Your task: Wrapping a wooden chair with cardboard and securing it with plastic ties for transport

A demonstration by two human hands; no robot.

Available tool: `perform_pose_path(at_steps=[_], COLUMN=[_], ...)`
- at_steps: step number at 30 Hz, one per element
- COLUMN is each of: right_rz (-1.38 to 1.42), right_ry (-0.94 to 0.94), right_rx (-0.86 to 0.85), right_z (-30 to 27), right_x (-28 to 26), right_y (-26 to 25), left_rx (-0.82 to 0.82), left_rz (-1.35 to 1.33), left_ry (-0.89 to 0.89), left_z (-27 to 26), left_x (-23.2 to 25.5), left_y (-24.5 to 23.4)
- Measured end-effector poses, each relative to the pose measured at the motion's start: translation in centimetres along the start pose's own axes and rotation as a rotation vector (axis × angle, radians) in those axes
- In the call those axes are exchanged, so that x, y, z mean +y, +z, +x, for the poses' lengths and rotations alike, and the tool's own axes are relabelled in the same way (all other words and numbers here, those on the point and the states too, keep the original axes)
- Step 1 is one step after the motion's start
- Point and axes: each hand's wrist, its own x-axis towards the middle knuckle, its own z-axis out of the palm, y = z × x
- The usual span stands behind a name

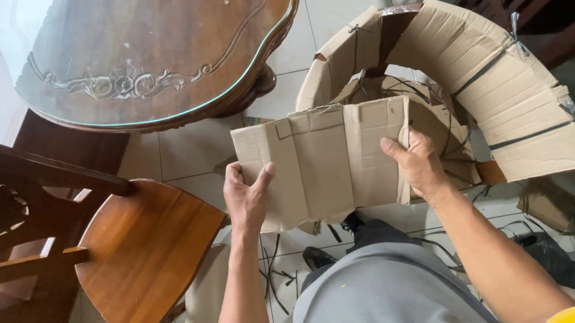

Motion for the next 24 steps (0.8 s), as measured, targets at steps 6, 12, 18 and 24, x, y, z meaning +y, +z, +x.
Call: perform_pose_path(at_steps=[6,12,18,24], right_rz=[-0.053,0.002,0.027,-0.216], right_ry=[0.017,0.172,0.213,0.276], right_rx=[0.127,0.264,0.318,0.197], right_z=[-0.2,-0.8,2.9,10.7], right_x=[2.9,7.4,12.9,18.4], right_y=[-1.8,-2.8,-4.2,-8.3], left_rx=[-0.243,-0.449,-0.337,-0.203], left_rz=[-0.096,0.093,0.372,0.642], left_ry=[-0.017,-0.212,-0.090,0.079], left_z=[-1.2,-1.5,-0.9,4.6], left_x=[-0.6,-3.8,0.0,1.5], left_y=[1.9,4.8,7.8,14.2])
